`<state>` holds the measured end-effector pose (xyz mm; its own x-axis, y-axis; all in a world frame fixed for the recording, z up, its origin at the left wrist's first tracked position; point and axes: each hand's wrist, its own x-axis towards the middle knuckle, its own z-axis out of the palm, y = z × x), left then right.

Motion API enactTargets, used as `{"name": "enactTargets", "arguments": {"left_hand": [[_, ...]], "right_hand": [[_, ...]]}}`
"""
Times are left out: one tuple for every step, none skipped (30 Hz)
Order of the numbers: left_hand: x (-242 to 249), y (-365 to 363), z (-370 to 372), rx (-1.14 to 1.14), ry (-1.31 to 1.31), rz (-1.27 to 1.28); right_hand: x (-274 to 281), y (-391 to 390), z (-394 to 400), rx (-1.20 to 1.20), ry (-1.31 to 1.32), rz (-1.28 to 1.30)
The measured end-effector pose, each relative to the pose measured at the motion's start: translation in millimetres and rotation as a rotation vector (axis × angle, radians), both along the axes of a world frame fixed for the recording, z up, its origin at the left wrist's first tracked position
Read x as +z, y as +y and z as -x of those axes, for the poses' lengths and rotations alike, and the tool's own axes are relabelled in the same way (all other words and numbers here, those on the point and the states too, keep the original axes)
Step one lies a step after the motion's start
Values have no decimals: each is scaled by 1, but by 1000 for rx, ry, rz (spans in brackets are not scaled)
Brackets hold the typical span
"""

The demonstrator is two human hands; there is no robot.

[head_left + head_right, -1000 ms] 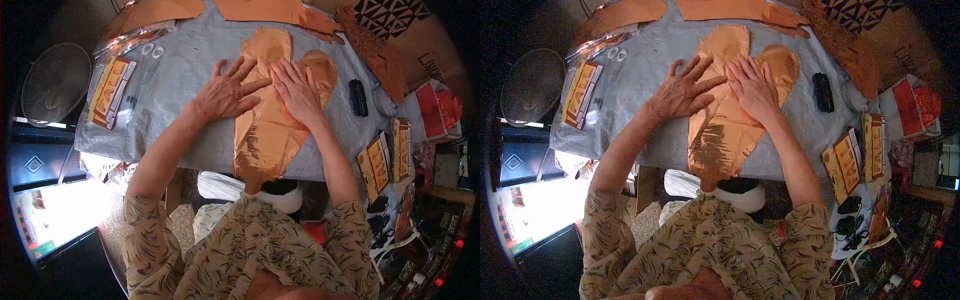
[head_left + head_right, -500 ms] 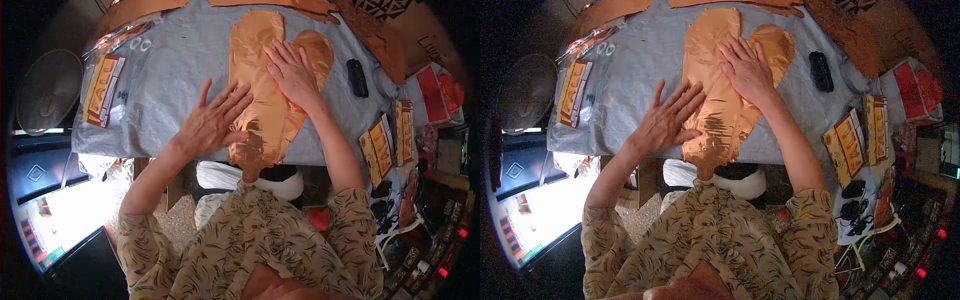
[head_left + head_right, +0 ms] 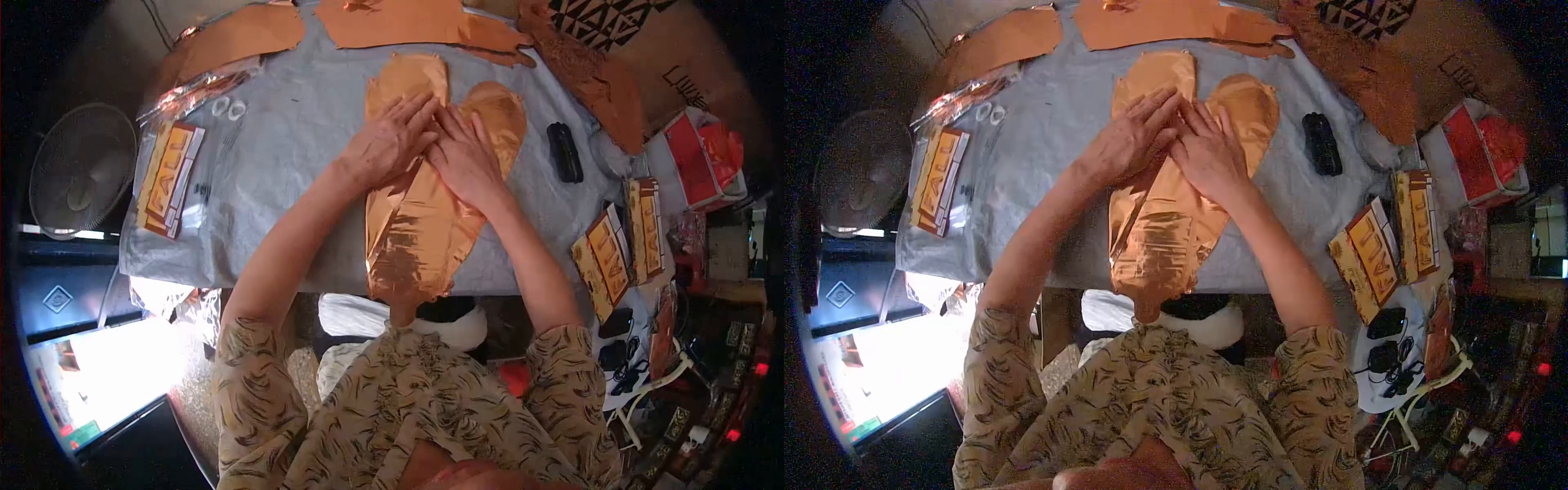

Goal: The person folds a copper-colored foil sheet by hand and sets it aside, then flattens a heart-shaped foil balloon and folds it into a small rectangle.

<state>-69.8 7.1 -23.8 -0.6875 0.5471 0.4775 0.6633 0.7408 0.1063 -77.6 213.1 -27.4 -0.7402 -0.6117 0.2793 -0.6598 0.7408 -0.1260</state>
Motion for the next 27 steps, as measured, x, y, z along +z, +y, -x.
{"name": "enactTargets", "arguments": {"left_hand": [[-3, 1, 2, -9, 2, 6], [-5, 2, 1, 7, -42, -57], [-7, 3, 0, 25, -88, -120], [-9, 3, -1, 17, -91, -116], [-9, 3, -3, 27, -88, -140], [-10, 4, -5, 38, -86, -165], [-11, 5, -6, 36, -91, -166], [-10, 5, -6, 41, -109, -164], [-9, 5, -6, 48, -123, -162], [-6, 5, -7, 49, -117, -163], [-6, 5, -8, 48, -110, -148], [-6, 5, -8, 45, -105, -133], [-6, 5, -9, 44, -97, -134], [-6, 5, -9, 42, -97, -153], [-6, 4, -9, 42, -97, -173], [-7, 4, -9, 47, -92, -177], [-9, 4, -8, 49, -84, -164], [-12, 3, -7, 51, -78, -151], [-15, 3, -5, 41, -75, -173], [-15, 3, -6, 40, -76, -175], [-12, 3, -6, 19, -72, -158], [-9, 2, -5, -1, -64, -140], [-6, 2, -6, -3, -59, -140], [-4, 3, -7, -9, -66, -173], [-2, 3, -8, -14, -73, -208], [-4, 4, -7, -11, -75, -212], [-6, 4, -6, -7, -64, -231]], "right_hand": [[-2, 2, 0, 10, -39, 27], [0, 3, 0, 0, -39, 33], [0, 3, -1, -9, -54, 20], [0, 3, -2, -16, -71, 7], [0, 3, -2, -21, -75, 9], [0, 3, -2, -21, -71, -3], [0, 3, -2, -20, -68, -16], [-2, 4, -2, -21, -70, -18], [-3, 4, -2, -2, -49, 11], [-3, 4, -1, 18, -24, 40], [-4, 5, 0, 20, -16, 40], [-5, 5, 1, 13, -29, 45], [-6, 6, 2, 6, -43, 49], [-4, 8, 5, 9, -36, 46], [-2, 12, 8, 10, -90, 75], [0, 16, 13, 11, -146, 103], [2, 20, 21, 1, -209, 270], [4, 23, 31, 7, -208, 265], [6, 26, 43, -13, -149, 353], [8, 27, 53, -36, -90, 443], [9, 27, 62, -107, -56, 347], [10, 25, 70, -109, -52, 347], [9, 20, 77, -131, -53, 334], [8, 17, 84, -152, -55, 321], [8, 14, 91, -148, -53, 319], [8, 12, 96, -176, -78, 243], [9, 10, 101, -204, -103, 167]]}}
